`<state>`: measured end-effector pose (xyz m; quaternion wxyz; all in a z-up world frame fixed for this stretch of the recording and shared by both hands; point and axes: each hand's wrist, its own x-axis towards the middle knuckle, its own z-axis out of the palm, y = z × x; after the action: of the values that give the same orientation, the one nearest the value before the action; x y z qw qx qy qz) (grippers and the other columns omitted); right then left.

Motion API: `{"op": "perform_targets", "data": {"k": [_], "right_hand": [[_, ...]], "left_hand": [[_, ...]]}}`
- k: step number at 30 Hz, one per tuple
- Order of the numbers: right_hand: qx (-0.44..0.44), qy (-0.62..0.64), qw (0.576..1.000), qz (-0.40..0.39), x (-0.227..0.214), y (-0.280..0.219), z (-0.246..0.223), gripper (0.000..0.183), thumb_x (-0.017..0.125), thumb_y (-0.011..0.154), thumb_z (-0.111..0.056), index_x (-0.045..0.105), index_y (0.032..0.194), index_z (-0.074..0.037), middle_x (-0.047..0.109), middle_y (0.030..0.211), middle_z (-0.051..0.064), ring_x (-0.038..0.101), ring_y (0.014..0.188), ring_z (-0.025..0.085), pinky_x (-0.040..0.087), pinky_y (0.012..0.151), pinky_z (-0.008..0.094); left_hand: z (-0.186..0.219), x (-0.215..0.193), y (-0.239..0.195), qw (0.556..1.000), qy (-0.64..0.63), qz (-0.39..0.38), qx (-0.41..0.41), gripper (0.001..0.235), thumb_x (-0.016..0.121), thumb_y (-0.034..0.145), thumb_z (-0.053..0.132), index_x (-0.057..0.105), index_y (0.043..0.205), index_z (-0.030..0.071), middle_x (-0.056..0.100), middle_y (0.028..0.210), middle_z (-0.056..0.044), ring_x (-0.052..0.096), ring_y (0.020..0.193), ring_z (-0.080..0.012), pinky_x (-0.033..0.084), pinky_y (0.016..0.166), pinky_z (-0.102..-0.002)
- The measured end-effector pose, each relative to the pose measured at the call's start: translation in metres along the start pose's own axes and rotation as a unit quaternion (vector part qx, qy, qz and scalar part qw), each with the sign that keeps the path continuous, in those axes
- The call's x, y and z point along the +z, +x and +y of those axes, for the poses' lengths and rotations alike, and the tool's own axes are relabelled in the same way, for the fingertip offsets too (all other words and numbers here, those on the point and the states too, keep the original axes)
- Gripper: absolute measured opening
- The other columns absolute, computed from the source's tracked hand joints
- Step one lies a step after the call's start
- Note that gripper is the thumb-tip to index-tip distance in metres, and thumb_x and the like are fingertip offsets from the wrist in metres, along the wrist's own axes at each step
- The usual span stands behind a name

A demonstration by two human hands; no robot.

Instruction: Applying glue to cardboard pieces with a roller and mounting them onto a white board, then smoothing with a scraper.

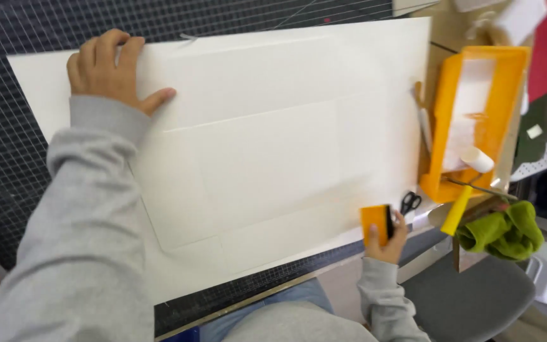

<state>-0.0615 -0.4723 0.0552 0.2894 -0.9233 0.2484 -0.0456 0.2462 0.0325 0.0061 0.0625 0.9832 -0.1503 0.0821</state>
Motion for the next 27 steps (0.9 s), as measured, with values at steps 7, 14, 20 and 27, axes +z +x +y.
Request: {"op": "perform_targets", "data": {"k": [7,14,20,27], "right_hand": [[0.334,0.106,0.93,0.112,-0.014,-0.028,0.137,0.061,0.072,0.088,-0.022,0.047,0.143,-0.019,0.056,0.118,0.011,0.058,0.095,0.022,0.052,0.084,0.036],[0.152,-0.047,0.986,0.04,0.012,-0.032,0.105,0.082,0.081,0.075,-0.043,0.052,0.147,-0.016,0.057,0.14,0.016,0.049,0.125,0.038,0.033,0.111,0.048],[0.213,-0.163,0.954,-0.135,-0.029,-0.004,0.022,0.068,0.054,0.09,-0.06,0.044,0.152,-0.035,0.051,0.099,0.009,0.045,0.095,0.027,0.039,0.085,0.039],[0.231,-0.153,0.955,-0.108,-0.045,0.008,0.074,0.078,0.055,0.087,-0.062,0.038,0.158,-0.035,0.057,0.113,0.015,0.049,0.102,0.035,0.04,0.094,0.048]], "left_hand": [[0.024,-0.015,0.066,0.95,0.025,-0.301,-0.082,0.095,0.078,0.06,0.081,0.059,0.132,0.022,0.06,0.127,-0.006,0.052,0.116,-0.0303,0.039,0.091,-0.046],[0.039,-0.035,0.058,0.899,0.013,-0.406,-0.163,0.06,0.084,0.066,0.066,0.073,0.112,0.028,0.05,0.138,-0.006,0.045,0.13,-0.0279,0.031,0.1,-0.051],[0.033,-0.02,0.031,0.942,0.003,-0.306,-0.136,0.114,0.088,0.049,0.069,0.054,0.143,0.014,0.057,0.136,-0.016,0.051,0.122,-0.038,0.044,0.096,-0.059],[0.049,-0.044,0.044,0.879,0.063,-0.43,-0.198,0.085,0.085,0.058,0.073,0.067,0.13,0.031,0.068,0.127,-0.005,0.05,0.126,-0.0325,0.037,0.094,-0.051]]}}
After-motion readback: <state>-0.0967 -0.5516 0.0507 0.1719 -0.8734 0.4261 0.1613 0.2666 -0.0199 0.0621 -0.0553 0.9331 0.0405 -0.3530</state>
